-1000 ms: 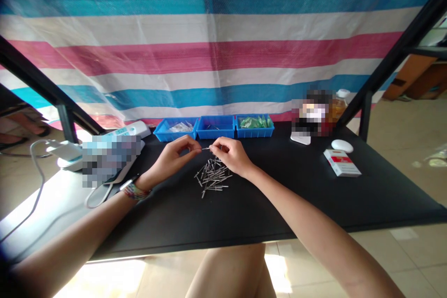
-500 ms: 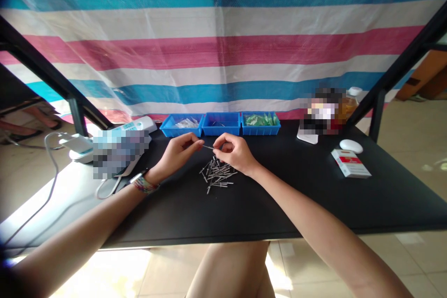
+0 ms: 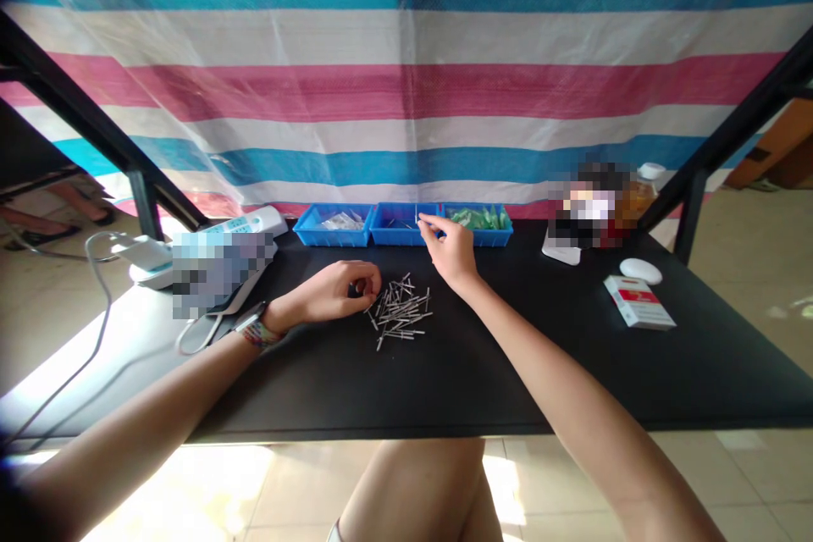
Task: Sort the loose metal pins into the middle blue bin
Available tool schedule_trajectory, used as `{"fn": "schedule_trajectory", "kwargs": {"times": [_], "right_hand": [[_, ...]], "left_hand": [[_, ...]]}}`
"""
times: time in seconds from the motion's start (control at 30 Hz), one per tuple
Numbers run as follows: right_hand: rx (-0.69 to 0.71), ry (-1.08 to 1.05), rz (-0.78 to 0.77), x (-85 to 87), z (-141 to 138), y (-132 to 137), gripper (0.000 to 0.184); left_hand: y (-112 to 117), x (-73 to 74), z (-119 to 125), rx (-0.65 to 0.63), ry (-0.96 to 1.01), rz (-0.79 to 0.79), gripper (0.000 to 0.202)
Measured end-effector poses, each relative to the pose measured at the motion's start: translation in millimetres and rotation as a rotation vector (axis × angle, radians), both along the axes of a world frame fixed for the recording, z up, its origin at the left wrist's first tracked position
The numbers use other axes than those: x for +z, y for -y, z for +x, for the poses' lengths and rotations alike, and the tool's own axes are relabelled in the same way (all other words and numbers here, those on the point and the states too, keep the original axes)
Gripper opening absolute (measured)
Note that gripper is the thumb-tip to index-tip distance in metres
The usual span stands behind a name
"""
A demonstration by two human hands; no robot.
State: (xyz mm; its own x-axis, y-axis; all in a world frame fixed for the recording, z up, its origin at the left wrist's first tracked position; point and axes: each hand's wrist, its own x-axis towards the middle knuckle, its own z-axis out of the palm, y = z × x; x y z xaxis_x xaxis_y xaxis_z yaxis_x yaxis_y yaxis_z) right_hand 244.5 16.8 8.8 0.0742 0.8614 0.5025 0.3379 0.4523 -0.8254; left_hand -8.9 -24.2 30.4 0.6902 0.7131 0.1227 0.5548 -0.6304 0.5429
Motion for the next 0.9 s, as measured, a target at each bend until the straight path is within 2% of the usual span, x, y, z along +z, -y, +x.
{"fn": "schedule_trajectory", "kwargs": {"times": [0.1,0.17,0.53,0.73,0.9], "right_hand": [[-0.079,0.127,0.095,-6.5,9.6,-2.1,0.033],[-0.087,0.151,0.106,-9.7,11.7,2.2,0.031],[0.090,0.192,0.049,-13.5,-0.4,19.5,0.024],[0.166,0.187,0.053,-12.3,-3.3,25.2,0.023],[0.269,0.203,0.069,-9.8,-10.6,34.4,0.018]], "left_hand": [[-0.8,1.3,-3.4,-0.035,-0.095,0.070,0.005],[-1.2,0.7,-4.2,-0.057,-0.112,0.091,0.006],[-9.2,-10.4,-6.1,0.068,-0.079,0.109,0.009],[-12.9,-7.1,-8.2,0.148,0.131,-0.015,0.012],[-8.3,2.8,-4.5,0.093,0.439,-0.162,0.022]]}}
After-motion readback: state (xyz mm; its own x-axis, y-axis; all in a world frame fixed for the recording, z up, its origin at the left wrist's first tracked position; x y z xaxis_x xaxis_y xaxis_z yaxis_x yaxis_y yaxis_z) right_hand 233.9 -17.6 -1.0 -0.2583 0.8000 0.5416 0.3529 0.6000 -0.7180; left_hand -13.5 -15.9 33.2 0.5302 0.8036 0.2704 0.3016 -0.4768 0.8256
